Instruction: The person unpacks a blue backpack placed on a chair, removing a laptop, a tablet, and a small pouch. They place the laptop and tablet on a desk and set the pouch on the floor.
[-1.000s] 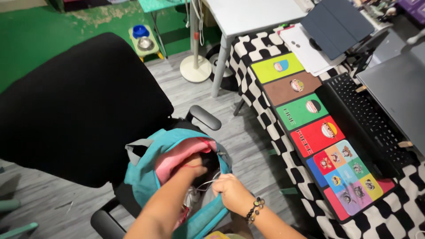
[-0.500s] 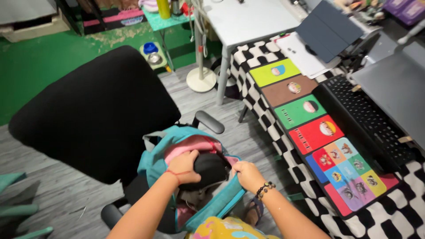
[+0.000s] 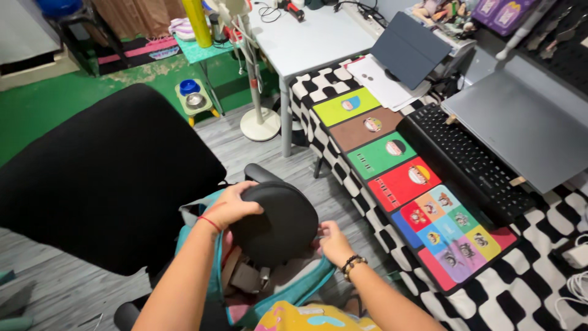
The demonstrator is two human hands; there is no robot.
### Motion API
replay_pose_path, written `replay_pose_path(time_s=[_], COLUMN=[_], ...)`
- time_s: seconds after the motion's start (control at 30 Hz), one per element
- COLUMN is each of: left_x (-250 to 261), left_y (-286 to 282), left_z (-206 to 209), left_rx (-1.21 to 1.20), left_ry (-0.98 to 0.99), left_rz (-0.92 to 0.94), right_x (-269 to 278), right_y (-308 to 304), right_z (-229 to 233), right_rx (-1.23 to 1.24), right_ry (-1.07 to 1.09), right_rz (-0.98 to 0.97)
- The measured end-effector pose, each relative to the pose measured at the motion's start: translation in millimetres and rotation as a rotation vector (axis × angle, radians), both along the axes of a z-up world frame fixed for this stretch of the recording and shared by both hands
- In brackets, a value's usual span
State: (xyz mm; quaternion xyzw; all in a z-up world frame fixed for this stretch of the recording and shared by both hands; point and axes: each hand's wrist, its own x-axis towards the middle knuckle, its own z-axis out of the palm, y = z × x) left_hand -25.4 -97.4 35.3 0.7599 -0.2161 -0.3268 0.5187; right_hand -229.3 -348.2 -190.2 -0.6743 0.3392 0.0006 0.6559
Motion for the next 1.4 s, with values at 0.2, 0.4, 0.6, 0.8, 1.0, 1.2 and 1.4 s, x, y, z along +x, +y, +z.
replay_pose_path(time_s=[0.2,0.4,0.6,0.8,1.0,1.2,1.4], left_x=[-2,-20,-37,-65,-88,-88,-77], left_y=[-30,-78,-75,-59,-46,-12,30], left_z=[-14,-37,-63,-69,-44,-34,-58], left_rx=[0.024,0.154,0.133,0.218,0.168,0.223,0.148], left_ry=[0.032,-0.047,-0.098,-0.201,-0.191,-0.291,-0.325], left_rz=[0.073,0.077,0.261,0.422,0.464,0.311,0.323], right_x=[-20,-40,-85,-73,18,88,128], right_y=[-2,-26,-78,-103,-75,-26,22], right_z=[-65,-47,5,13,36,112,169], right_rx=[-0.147,0.231,-0.833,-1.128,-0.585,-0.505,-0.614], right_ry=[-0.06,0.048,-0.124,-0.406,-0.556,-0.197,-0.075], right_rz=[0.304,0.443,1.165,1.034,0.524,0.809,1.135])
